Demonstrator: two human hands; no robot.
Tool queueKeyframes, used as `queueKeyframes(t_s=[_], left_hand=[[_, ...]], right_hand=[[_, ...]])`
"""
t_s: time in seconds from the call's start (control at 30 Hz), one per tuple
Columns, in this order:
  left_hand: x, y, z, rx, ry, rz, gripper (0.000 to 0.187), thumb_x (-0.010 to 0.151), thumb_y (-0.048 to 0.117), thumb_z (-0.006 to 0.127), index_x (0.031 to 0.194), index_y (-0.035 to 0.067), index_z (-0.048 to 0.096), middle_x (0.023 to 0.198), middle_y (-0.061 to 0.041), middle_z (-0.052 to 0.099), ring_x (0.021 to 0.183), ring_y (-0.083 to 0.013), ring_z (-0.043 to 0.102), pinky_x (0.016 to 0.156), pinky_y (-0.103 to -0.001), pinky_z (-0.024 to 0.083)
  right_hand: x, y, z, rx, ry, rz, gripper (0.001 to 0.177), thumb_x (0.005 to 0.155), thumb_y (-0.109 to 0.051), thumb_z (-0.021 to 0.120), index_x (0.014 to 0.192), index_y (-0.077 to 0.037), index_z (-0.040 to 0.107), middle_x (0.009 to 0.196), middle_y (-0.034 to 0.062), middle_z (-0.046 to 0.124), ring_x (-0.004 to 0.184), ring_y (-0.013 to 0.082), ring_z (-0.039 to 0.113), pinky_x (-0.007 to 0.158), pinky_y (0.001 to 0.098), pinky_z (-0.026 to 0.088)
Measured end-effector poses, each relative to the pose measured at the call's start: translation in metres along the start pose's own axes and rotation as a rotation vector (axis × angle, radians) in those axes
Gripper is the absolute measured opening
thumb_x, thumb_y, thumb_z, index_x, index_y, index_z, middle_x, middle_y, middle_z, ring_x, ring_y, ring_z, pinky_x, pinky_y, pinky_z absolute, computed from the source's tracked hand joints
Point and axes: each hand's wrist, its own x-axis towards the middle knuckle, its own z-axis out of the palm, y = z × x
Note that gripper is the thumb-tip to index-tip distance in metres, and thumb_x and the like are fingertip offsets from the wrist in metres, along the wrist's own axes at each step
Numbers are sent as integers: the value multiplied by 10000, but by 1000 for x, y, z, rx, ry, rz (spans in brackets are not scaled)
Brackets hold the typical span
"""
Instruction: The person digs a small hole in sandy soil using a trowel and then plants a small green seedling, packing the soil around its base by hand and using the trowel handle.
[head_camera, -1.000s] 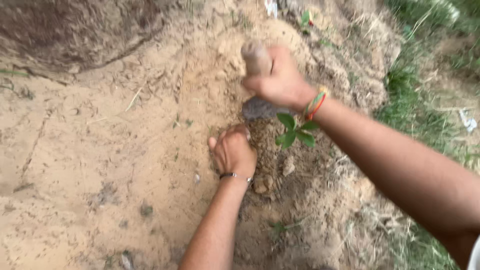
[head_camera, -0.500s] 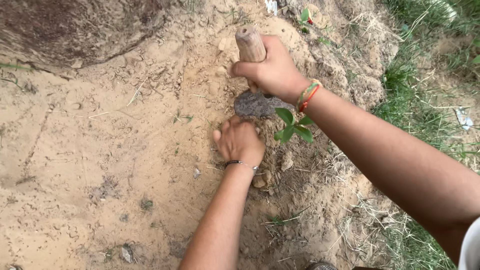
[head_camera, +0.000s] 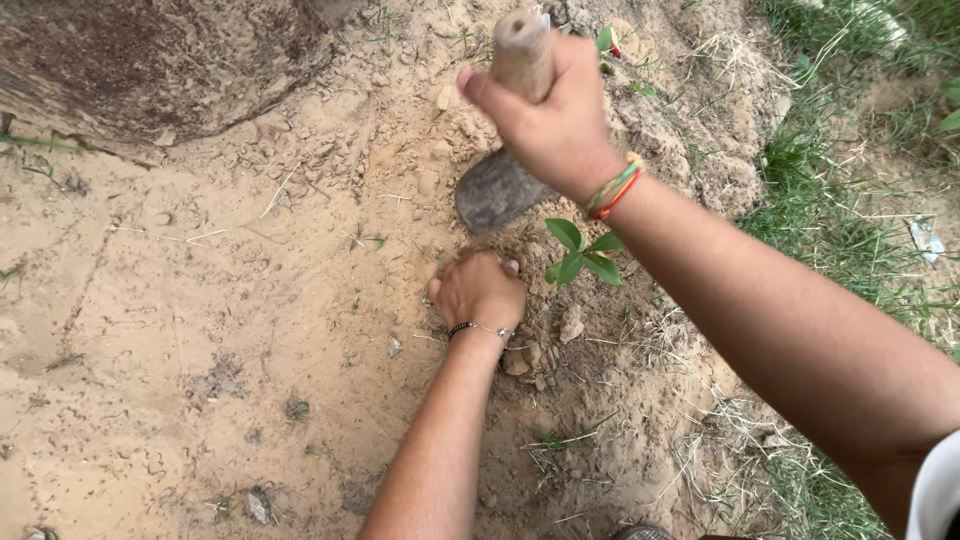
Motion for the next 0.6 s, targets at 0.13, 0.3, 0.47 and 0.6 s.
queueKeyframes(t_s=[0.13, 0.3, 0.47, 0.6], left_hand=[[2, 1, 3, -39, 56, 14, 130, 923, 285, 696, 879, 178, 757, 927, -80, 724, 911, -209, 663, 912, -381, 366], [3, -4, 8, 25, -13, 12, 138, 932, 253, 682, 871, 168, 771, 919, -90, 744, 914, -204, 681, 914, -366, 374], [1, -8, 14, 3, 142, 131, 93, 893, 215, 691, 898, 145, 752, 936, -92, 735, 945, -219, 661, 872, -394, 376], [0, -5, 8, 24, 76, 110, 198, 978, 265, 640, 891, 134, 759, 926, -100, 729, 951, -220, 648, 906, -390, 363]], right_hand=[[-13, 4, 20, -33, -109, 44, 321, 890, -77, 743, 667, -86, 513, 643, -21, 560, 561, 77, 519, 536, 248, 447], [-6, 0, 16, -48, -128, 192, 212, 847, -105, 710, 701, -104, 556, 654, -35, 610, 557, 54, 554, 528, 226, 474], [-16, 4, 24, 118, -88, -89, 401, 908, -74, 757, 671, -83, 433, 623, 17, 521, 576, 109, 471, 549, 256, 432], [-17, -8, 26, -84, -245, 119, 185, 839, -105, 676, 699, -103, 555, 642, -33, 582, 548, 66, 529, 527, 242, 465]])
